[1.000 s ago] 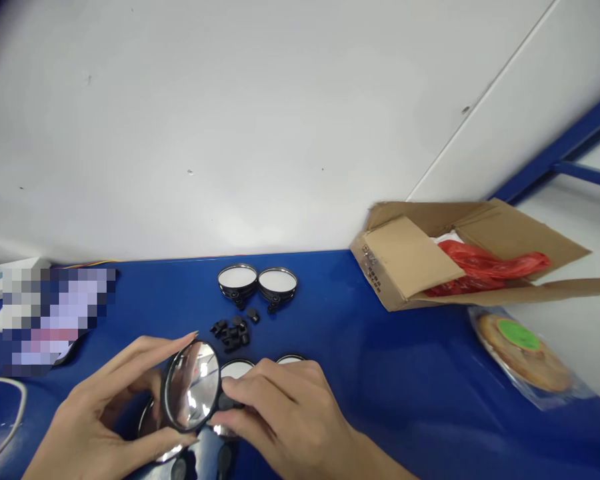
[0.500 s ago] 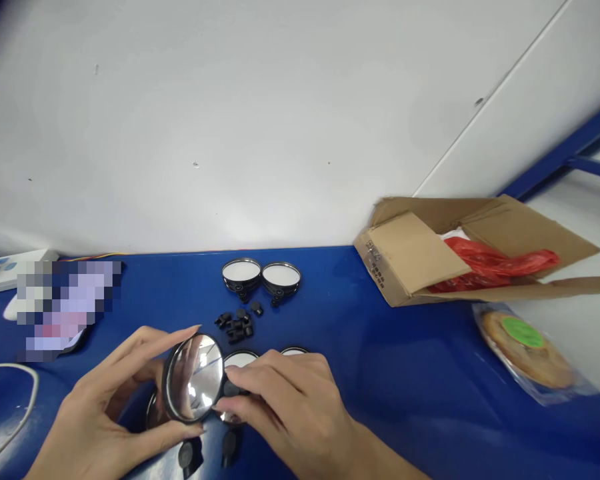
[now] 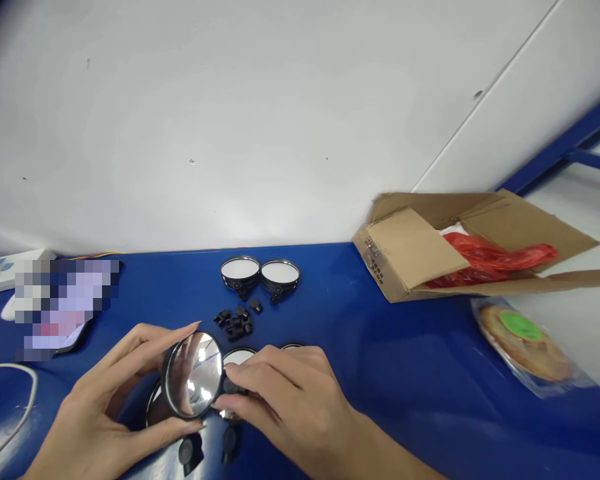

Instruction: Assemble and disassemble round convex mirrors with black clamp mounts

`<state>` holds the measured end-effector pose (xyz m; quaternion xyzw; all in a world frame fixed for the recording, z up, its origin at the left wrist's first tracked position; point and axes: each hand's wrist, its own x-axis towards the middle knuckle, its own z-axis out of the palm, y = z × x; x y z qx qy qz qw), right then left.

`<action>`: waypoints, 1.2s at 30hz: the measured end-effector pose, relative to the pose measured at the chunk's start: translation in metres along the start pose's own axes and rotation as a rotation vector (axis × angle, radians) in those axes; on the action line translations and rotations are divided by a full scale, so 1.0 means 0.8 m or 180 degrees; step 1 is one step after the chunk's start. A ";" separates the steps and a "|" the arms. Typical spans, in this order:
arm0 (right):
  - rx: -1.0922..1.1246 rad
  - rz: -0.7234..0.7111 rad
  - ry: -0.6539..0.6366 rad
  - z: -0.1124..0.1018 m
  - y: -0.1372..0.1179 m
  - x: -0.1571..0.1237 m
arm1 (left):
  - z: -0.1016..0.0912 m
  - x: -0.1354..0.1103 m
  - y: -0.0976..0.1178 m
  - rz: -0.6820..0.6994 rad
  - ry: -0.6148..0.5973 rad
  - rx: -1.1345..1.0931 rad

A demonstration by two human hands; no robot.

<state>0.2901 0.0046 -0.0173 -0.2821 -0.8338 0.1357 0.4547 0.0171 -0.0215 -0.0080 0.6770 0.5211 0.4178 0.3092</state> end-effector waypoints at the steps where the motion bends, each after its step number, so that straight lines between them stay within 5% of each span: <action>1: -0.0016 0.0003 -0.0024 -0.001 0.001 0.000 | 0.000 0.000 0.000 0.0012 0.0006 0.0007; 7: 0.0040 0.0149 -0.0215 -0.006 0.002 0.004 | -0.002 0.001 0.001 -0.0094 -0.0027 -0.0263; 17: 0.0092 0.0132 -0.0023 0.000 -0.007 0.005 | -0.001 -0.001 0.007 -0.1337 -0.0473 -0.2299; 25: -0.0140 -0.0313 -0.0274 -0.005 -0.009 0.009 | -0.009 0.003 0.006 -0.1051 -0.0022 -0.1446; 36: -0.0347 -0.0292 -0.0441 -0.010 -0.011 0.005 | -0.008 0.003 0.023 -0.1320 -0.0184 -0.1619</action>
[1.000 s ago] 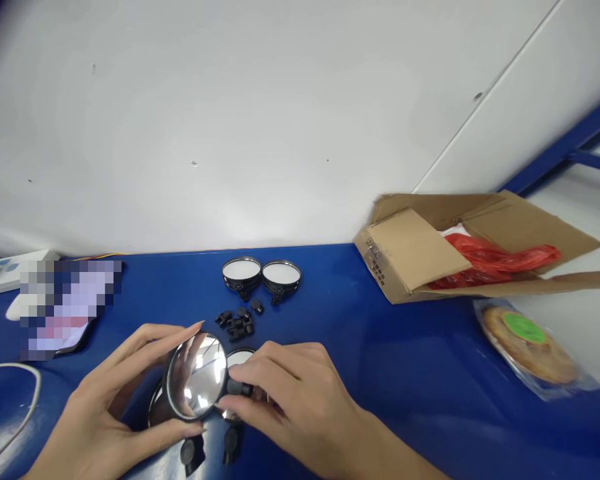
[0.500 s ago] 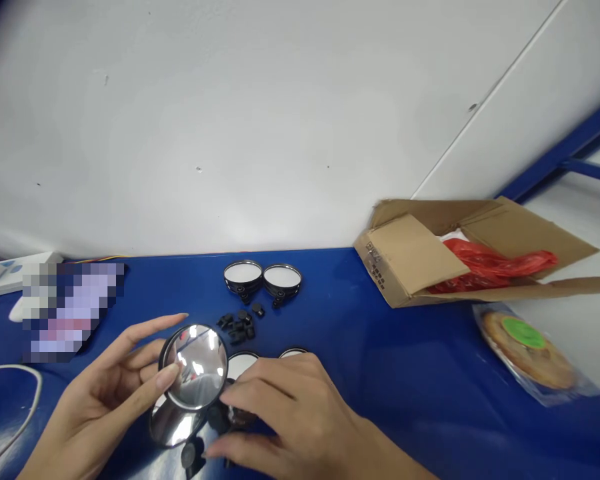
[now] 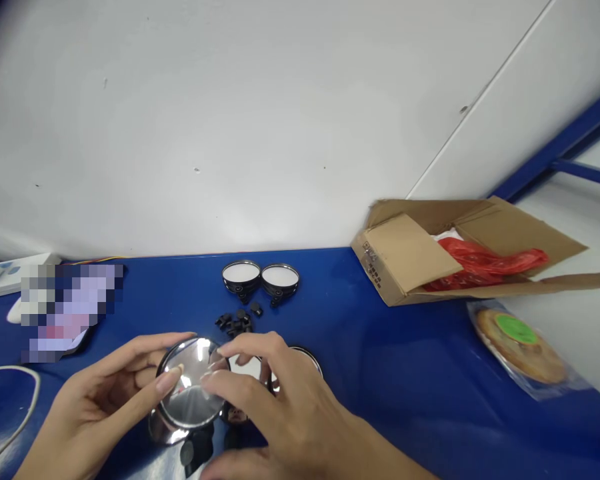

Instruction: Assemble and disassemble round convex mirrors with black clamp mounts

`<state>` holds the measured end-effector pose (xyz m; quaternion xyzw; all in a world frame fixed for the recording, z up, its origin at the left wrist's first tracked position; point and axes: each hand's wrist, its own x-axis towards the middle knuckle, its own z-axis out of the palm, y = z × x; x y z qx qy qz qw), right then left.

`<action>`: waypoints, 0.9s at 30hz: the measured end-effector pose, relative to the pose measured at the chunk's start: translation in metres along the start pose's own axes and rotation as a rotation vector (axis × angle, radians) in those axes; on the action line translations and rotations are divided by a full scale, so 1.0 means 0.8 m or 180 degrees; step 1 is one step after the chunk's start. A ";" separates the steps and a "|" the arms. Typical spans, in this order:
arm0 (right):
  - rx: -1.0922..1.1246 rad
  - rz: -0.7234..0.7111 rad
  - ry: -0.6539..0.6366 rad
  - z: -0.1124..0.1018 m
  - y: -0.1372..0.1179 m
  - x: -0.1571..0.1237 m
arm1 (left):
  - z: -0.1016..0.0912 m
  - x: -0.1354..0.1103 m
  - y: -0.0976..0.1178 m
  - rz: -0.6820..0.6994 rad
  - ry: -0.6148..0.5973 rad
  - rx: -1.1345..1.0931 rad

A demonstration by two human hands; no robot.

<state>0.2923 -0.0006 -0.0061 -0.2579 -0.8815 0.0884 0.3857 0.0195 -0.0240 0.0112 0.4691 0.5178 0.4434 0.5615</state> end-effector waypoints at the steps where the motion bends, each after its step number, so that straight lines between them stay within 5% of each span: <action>1: -0.0015 0.0023 -0.0081 0.000 0.001 -0.002 | 0.001 -0.001 -0.001 -0.0014 -0.0001 0.0004; 6: -0.0034 -0.0084 -0.0541 -0.004 0.002 0.001 | 0.005 -0.005 -0.008 -0.0049 -0.0038 -0.0030; 15: -0.0081 -0.0175 -0.0402 0.003 -0.007 0.005 | -0.001 -0.007 -0.030 0.0099 -0.0579 -0.0197; 19: 0.0142 -0.0129 -0.0524 0.002 0.003 -0.002 | 0.003 -0.009 -0.029 0.0276 -0.0413 0.0094; 24: 0.0608 0.0455 -0.0474 -0.011 0.029 0.001 | 0.004 -0.007 -0.022 0.0546 0.0100 0.0486; 27: 0.0969 0.1023 -0.0886 -0.035 0.046 0.009 | 0.000 -0.004 -0.019 0.0717 0.0049 0.0949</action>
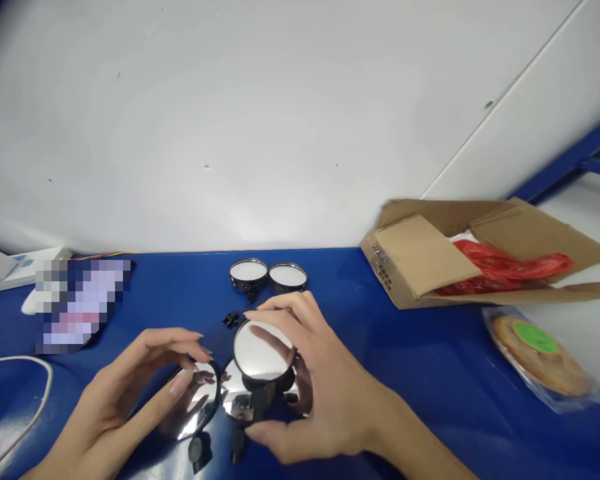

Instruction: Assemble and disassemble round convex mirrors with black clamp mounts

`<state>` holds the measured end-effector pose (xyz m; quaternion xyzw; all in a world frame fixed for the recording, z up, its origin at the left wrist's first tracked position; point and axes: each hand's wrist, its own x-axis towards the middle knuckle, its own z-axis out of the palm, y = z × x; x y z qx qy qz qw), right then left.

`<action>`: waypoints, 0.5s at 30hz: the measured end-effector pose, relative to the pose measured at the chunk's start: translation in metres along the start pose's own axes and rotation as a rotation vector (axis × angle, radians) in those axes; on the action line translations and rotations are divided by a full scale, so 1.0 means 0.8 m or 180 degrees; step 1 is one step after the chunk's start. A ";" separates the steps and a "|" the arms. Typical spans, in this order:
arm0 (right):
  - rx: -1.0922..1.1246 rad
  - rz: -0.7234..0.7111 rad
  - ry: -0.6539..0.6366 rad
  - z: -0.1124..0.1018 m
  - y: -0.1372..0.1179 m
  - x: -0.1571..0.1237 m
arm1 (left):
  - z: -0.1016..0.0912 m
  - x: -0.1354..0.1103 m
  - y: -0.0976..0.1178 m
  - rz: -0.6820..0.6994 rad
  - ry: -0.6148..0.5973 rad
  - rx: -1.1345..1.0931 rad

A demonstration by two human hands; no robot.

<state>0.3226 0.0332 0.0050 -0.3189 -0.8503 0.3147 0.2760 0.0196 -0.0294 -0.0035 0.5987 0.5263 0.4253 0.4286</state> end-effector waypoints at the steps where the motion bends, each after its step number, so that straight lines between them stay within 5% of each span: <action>1: 0.0062 0.0278 -0.0204 -0.012 0.001 0.001 | -0.001 0.001 0.000 0.0085 -0.0050 0.0154; 6: -0.0092 0.0963 -0.0998 -0.060 -0.001 -0.003 | 0.004 -0.003 0.006 0.0364 -0.0416 0.0504; 15: -0.1037 0.0392 -0.0845 -0.071 -0.026 -0.018 | 0.011 -0.012 -0.001 0.0282 -0.0144 0.0295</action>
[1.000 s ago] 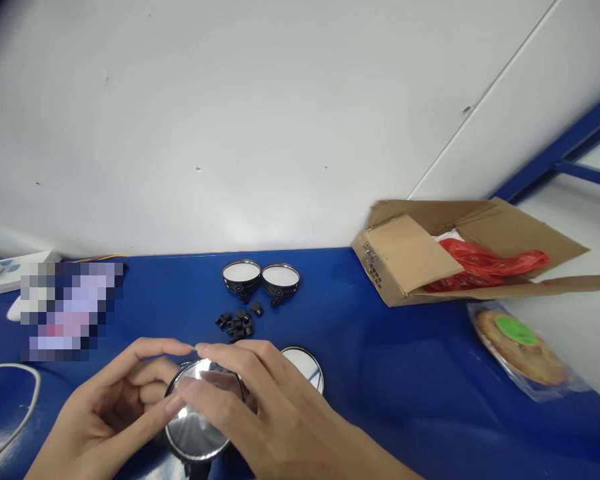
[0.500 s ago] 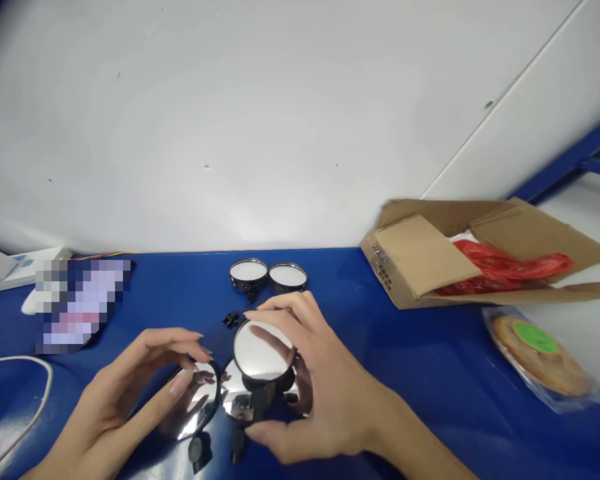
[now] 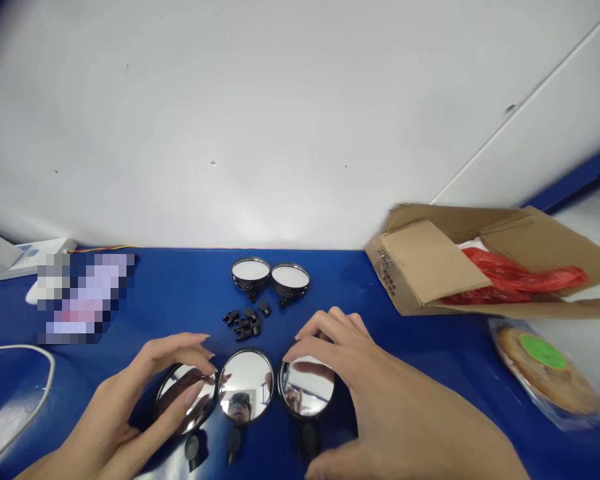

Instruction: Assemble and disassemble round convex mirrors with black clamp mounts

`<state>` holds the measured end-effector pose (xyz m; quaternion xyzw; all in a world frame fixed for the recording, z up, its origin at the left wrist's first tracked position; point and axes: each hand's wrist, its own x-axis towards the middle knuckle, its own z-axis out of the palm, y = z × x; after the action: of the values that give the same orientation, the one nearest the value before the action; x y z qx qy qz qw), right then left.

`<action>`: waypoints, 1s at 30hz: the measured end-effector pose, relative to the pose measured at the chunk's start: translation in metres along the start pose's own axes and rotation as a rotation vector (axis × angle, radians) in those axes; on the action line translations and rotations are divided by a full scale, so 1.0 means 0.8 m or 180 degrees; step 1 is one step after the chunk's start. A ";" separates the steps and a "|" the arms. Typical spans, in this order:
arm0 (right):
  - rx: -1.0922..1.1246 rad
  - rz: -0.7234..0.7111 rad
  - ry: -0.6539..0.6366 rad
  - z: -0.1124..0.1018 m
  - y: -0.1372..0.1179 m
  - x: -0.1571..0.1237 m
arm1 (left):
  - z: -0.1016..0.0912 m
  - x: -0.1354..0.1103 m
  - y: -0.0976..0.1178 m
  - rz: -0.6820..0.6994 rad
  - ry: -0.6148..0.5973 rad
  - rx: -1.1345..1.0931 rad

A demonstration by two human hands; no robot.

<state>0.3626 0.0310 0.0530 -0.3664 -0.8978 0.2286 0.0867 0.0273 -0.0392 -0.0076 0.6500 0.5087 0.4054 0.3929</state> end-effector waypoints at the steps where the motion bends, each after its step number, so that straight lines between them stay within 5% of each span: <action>1: -0.0061 0.0010 -0.0026 0.002 0.001 -0.002 | 0.000 0.000 -0.002 0.0029 0.0027 -0.0015; 13: -0.1072 -0.0171 0.0719 0.053 -0.001 -0.031 | -0.014 0.003 -0.006 0.0178 -0.0054 0.0539; 21: -0.1295 -0.0091 0.0834 0.071 -0.002 -0.045 | -0.011 0.003 -0.007 0.0244 0.0107 0.0728; 30: -0.1263 -0.0265 0.0762 0.054 -0.004 -0.033 | -0.013 0.000 -0.014 -0.0029 0.0266 0.0553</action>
<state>0.3653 -0.0042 0.0172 -0.3634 -0.9228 -0.0012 0.1282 0.0138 -0.0363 -0.0142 0.6619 0.5608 0.3847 0.3152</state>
